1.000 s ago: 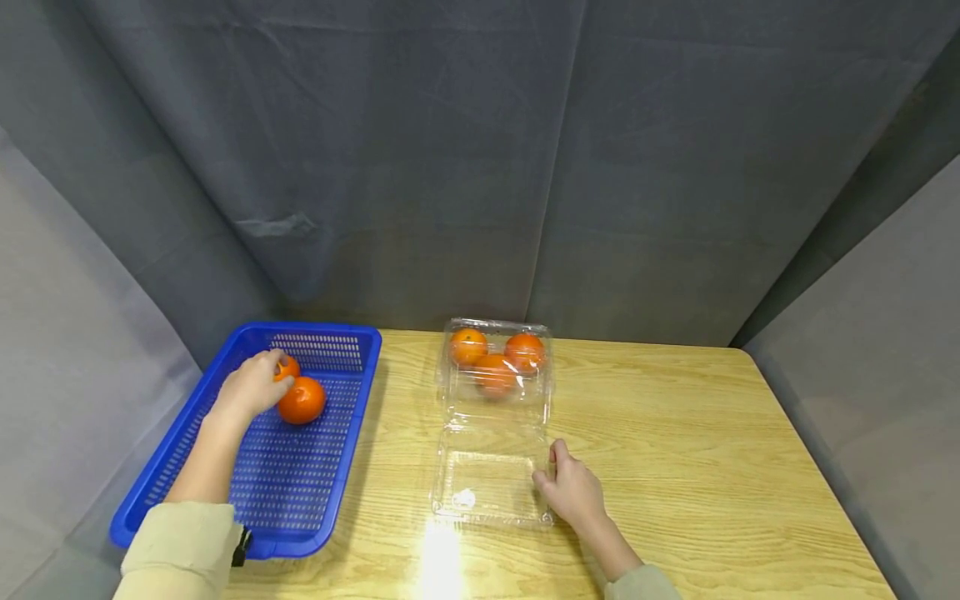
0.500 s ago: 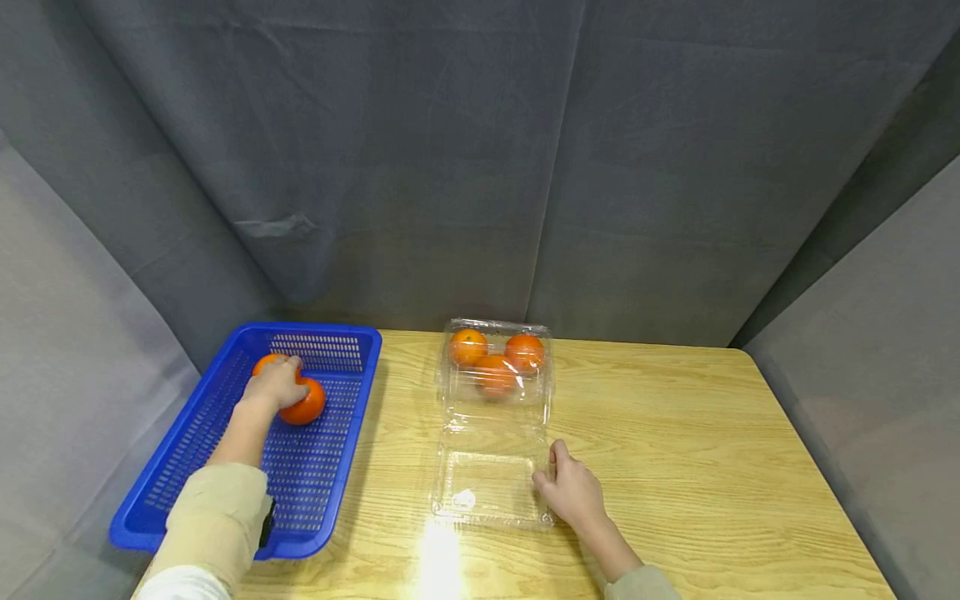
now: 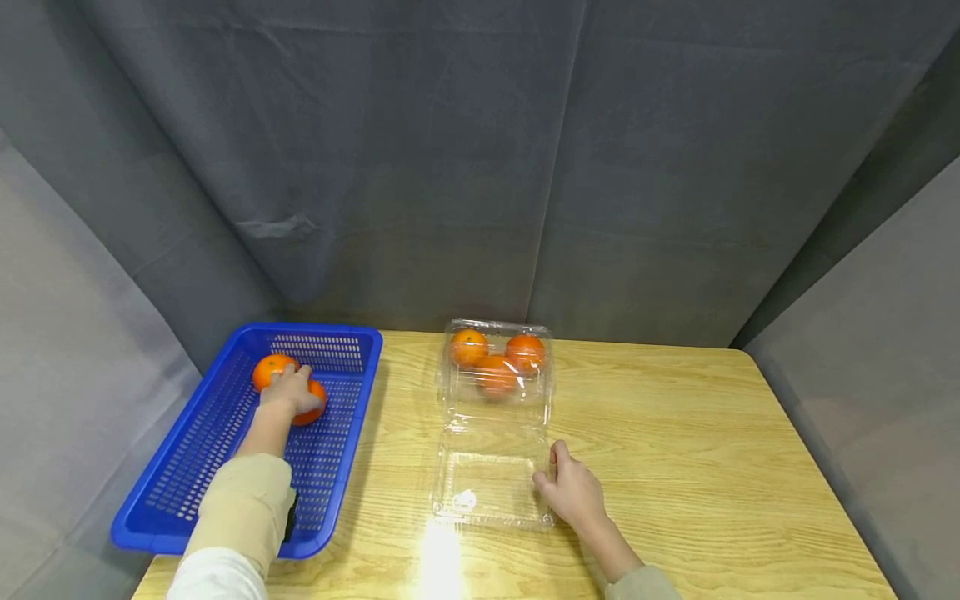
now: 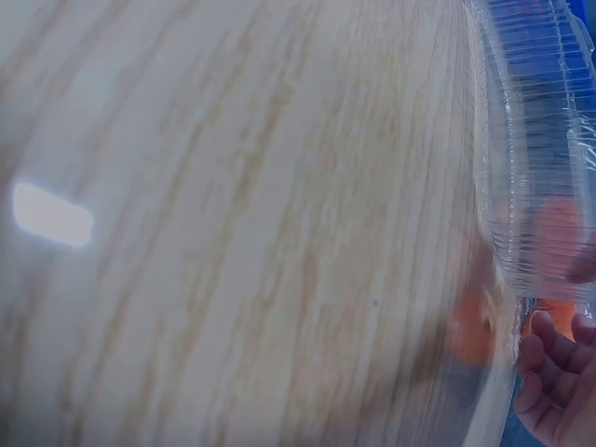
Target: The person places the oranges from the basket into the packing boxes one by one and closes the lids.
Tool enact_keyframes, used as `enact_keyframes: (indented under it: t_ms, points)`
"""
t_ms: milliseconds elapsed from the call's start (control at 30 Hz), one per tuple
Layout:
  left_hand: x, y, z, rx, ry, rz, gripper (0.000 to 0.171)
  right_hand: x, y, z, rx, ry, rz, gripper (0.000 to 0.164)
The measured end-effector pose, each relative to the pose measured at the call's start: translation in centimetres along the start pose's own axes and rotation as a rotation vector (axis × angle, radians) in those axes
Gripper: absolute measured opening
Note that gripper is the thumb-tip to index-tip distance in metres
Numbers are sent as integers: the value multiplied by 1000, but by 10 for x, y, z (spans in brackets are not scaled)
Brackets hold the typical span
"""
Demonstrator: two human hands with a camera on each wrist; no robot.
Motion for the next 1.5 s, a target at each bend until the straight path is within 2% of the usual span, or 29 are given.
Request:
enact_keyframes:
  t_ms: [467, 867, 1067, 1500]
  points:
    - [-6, -2, -12, 15, 12, 18, 82, 1, -3, 3, 35, 38, 28, 21]
    - [-7, -4, -13, 32, 20, 27, 83, 0, -8, 10, 192, 183, 97, 28]
    - [-6, -4, -13, 50, 25, 32, 81, 1, -8, 8, 227, 182, 91, 27]
    - [-8, -7, -12, 73, 38, 37, 81, 0, -5, 6, 227, 163, 84, 31]
Point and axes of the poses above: each hand's wrist, its own x-axis away from the middle knuckle, its own z-axis out of the back of the hand, y = z × x, the point moved 8 cm from there along -x, towards the middle knuckle, and after that the axes turned 12 degrees about -z, right-handed, at the moved point
